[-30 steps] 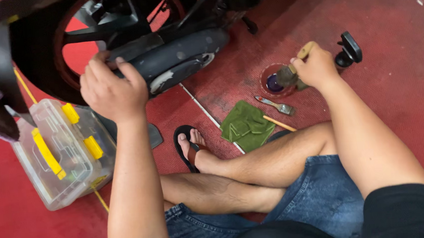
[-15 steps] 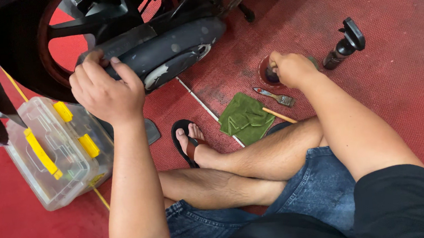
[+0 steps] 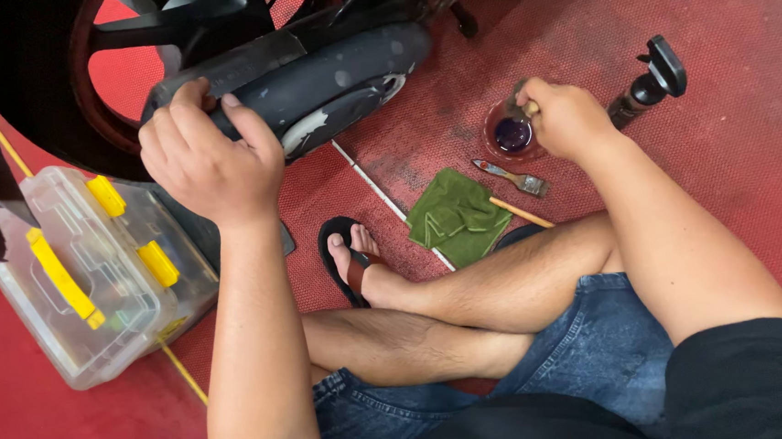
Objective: The person sits on the floor and uses a paintbrush to apply black paint to the rear fender of a scooter. They repeatedly dip the brush into a small container of paint and wipe the area with a green cloth.
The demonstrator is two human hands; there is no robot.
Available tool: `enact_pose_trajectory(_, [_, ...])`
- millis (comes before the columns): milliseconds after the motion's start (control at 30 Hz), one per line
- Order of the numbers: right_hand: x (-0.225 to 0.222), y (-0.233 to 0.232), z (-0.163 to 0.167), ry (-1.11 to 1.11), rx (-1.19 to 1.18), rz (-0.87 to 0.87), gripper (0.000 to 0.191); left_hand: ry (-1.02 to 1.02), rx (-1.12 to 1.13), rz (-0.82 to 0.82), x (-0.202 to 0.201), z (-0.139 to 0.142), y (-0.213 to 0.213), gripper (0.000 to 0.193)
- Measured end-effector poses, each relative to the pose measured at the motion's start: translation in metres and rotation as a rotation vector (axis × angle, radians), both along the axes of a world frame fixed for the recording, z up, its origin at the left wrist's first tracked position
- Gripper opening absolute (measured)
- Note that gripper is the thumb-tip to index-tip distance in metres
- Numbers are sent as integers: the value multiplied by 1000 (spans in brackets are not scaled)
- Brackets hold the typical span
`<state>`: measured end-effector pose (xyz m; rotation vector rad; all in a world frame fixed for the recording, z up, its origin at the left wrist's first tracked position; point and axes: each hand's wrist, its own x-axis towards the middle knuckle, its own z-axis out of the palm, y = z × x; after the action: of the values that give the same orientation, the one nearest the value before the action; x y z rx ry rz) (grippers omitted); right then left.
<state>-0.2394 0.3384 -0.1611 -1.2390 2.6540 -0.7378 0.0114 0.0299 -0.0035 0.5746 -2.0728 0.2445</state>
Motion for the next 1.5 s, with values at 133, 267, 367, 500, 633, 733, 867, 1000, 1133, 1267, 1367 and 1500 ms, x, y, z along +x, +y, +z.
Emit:
enact_pose_trajectory(133, [6, 1, -6, -42, 125, 45, 29, 10, 21, -5, 0, -2, 0, 25])
enact_pose_trajectory(267, [11, -3, -25, 51, 218, 171, 25, 19, 20, -23, 2, -2, -1, 26])
enact_pose_trajectory(367, [12, -4, -34, 63, 232, 189, 20, 13, -10, -31, 4, -2, -2, 26])
enact_pose_trajectory(500, [16, -5, -31, 113, 319, 210, 23, 30, 1, -44, 5, -2, -3, 25])
enact_pose_trajectory(633, [18, -5, -19, 95, 239, 115, 21, 50, 65, -79, 8, -2, -3, 24])
enact_pose_trajectory(733, [15, 0, -10, -89, -9, -47, 24, 67, 123, -127, 15, -2, -2, 25])
enact_pose_trajectory(867, [0, 8, 1, -651, -492, -366, 26, 85, 225, -237, 28, -4, -1, 29])
enact_pose_trajectory(1000, [-15, 22, 21, -1219, -920, -498, 26, 158, 300, -265, 37, -12, 2, 31])
enact_pose_trajectory(1133, [-17, 33, 39, -1526, -1132, -299, 22, 159, 314, -286, 42, -17, -2, 32])
enact_pose_trajectory(1267, [-15, 21, 28, -1505, -970, -250, 15, 164, 314, -286, 42, -19, -4, 32])
enact_pose_trajectory(1367, [-13, 2, -2, -1087, -718, -416, 17, 143, 306, -285, 43, -21, -4, 34])
enact_pose_trajectory(1500, [-7, -12, -32, -592, -311, -311, 26, 127, 319, -275, 45, -24, -2, 32])
